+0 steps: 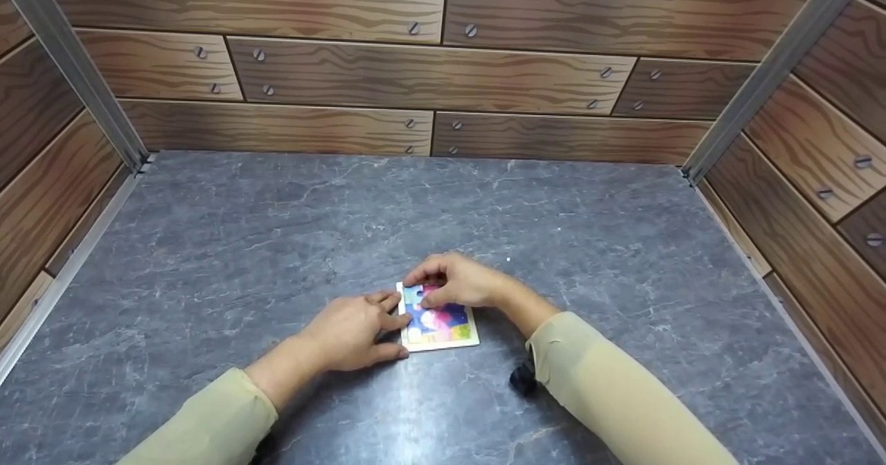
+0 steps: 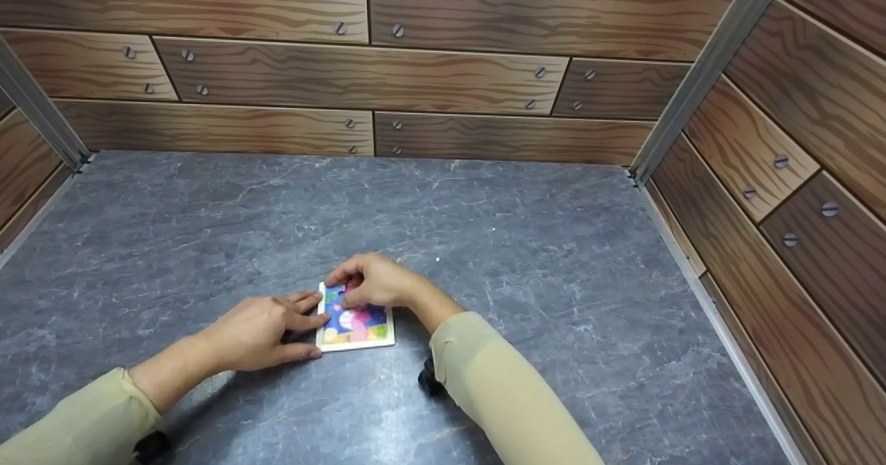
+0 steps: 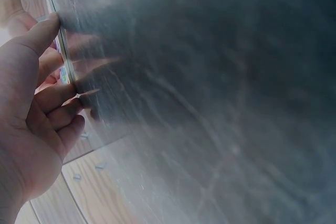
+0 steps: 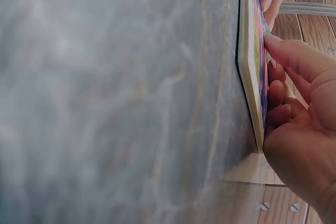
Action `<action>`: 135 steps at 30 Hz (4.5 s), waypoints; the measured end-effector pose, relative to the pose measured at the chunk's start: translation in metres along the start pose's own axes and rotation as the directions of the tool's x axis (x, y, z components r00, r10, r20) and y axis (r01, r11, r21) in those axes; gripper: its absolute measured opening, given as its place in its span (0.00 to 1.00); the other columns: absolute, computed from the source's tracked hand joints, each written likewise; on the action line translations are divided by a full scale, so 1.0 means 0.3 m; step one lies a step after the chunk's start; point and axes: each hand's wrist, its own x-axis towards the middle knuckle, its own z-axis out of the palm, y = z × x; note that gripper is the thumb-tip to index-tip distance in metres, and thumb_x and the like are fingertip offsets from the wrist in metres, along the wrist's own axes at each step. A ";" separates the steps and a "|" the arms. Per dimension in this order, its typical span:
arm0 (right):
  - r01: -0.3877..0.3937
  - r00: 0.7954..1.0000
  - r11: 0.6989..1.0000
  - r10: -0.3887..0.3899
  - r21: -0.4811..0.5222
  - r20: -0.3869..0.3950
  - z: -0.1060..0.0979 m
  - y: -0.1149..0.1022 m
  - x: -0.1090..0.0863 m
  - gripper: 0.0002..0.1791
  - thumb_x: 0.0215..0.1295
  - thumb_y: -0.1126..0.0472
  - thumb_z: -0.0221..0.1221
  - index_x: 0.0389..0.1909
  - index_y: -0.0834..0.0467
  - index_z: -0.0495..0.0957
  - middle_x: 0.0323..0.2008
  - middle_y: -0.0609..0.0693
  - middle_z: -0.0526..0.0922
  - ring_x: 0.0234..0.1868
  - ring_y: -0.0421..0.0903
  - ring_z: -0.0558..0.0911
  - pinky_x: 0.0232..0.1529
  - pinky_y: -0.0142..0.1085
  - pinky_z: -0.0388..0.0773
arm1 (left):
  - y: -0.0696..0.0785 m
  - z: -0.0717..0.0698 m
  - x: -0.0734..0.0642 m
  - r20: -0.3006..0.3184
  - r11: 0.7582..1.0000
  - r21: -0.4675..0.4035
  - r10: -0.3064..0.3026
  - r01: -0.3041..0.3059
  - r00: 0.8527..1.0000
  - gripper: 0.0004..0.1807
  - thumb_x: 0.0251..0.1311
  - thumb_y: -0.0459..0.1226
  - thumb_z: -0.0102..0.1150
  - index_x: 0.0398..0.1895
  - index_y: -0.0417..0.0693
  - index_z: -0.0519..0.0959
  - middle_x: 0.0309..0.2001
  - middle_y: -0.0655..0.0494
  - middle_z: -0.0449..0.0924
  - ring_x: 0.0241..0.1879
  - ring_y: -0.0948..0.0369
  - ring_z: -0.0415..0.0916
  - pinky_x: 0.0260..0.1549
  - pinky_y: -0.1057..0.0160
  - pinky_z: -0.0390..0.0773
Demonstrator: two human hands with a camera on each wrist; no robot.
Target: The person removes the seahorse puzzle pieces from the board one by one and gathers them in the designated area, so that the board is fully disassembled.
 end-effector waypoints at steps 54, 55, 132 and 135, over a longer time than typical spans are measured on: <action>0.034 0.998 0.997 -0.038 -0.068 -0.057 0.018 0.003 -0.013 0.19 0.65 0.64 0.73 0.58 0.56 0.89 0.49 0.47 0.85 0.50 0.43 0.79 0.57 0.41 0.76 | 0.003 0.002 0.003 0.011 1.000 0.010 0.012 -0.013 1.000 0.30 0.72 0.57 0.63 0.70 0.52 0.81 0.71 0.37 0.73 0.71 0.42 0.73 0.60 0.40 0.78; 0.033 0.998 0.997 -0.037 -0.071 -0.057 0.019 0.003 -0.013 0.19 0.65 0.63 0.73 0.58 0.55 0.89 0.49 0.47 0.85 0.50 0.43 0.79 0.57 0.41 0.76 | 0.003 0.003 0.003 0.011 1.000 0.010 0.012 -0.012 1.000 0.30 0.72 0.56 0.63 0.70 0.52 0.81 0.71 0.37 0.73 0.71 0.42 0.73 0.60 0.40 0.79; 0.085 0.932 0.994 -0.103 -0.066 -0.349 -0.169 0.057 -0.139 0.16 0.63 0.63 0.74 0.51 0.62 0.89 0.46 0.60 0.87 0.39 0.45 0.79 0.39 0.36 0.76 | -0.009 0.002 -0.012 0.007 1.000 -0.011 -0.014 0.015 1.000 0.31 0.72 0.57 0.63 0.70 0.51 0.81 0.72 0.37 0.72 0.73 0.42 0.70 0.61 0.39 0.77; 0.074 0.931 0.995 -0.094 -0.072 -0.352 -0.186 0.077 -0.156 0.16 0.63 0.64 0.74 0.51 0.62 0.89 0.46 0.60 0.88 0.40 0.45 0.80 0.39 0.36 0.76 | -0.009 0.005 -0.013 0.000 1.000 -0.006 -0.008 0.008 1.000 0.30 0.72 0.56 0.63 0.70 0.51 0.81 0.72 0.37 0.73 0.72 0.42 0.71 0.61 0.39 0.78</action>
